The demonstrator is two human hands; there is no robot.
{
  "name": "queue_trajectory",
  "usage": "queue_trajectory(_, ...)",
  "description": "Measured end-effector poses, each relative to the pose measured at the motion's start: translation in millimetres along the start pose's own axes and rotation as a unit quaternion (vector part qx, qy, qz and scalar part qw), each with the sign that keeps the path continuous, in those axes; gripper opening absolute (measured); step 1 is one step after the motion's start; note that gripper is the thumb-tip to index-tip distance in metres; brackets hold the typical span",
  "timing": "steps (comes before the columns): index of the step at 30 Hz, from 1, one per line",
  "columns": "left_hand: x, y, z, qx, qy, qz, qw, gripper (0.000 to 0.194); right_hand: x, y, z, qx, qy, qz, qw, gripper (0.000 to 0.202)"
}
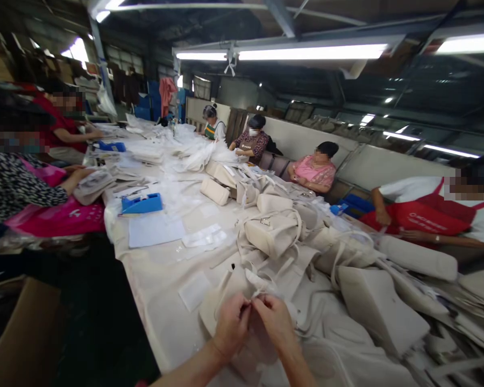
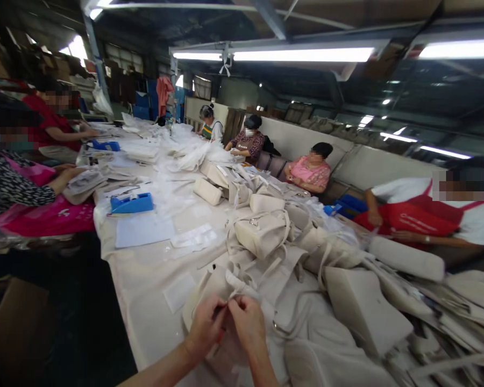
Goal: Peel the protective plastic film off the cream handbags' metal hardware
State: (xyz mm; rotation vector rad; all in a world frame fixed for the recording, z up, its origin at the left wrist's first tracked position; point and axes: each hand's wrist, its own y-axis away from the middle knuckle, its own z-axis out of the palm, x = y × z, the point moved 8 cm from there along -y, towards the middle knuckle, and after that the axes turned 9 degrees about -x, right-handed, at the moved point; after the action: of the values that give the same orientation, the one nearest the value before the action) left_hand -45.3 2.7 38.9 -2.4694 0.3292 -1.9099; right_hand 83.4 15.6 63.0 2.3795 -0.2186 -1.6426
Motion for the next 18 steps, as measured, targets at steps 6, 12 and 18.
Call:
queue_trajectory(6,14.2,1.2,-4.3,-0.051,0.100,-0.019,0.994,0.019,-3.6,2.9,-5.2,0.009,0.041,-0.021,0.999,0.030)
queue_trajectory(12,-13.3,3.8,7.5,-0.047,0.346,-0.233,0.908,0.023,-4.4,13.1,3.4,-0.057,-0.083,-0.001,0.995,0.036)
queue_trajectory(18,-14.6,6.9,11.1,-0.026,0.381,-0.257,0.888,0.020,17.9,10.8,8.3,-0.025,-0.173,0.031,0.984,0.042)
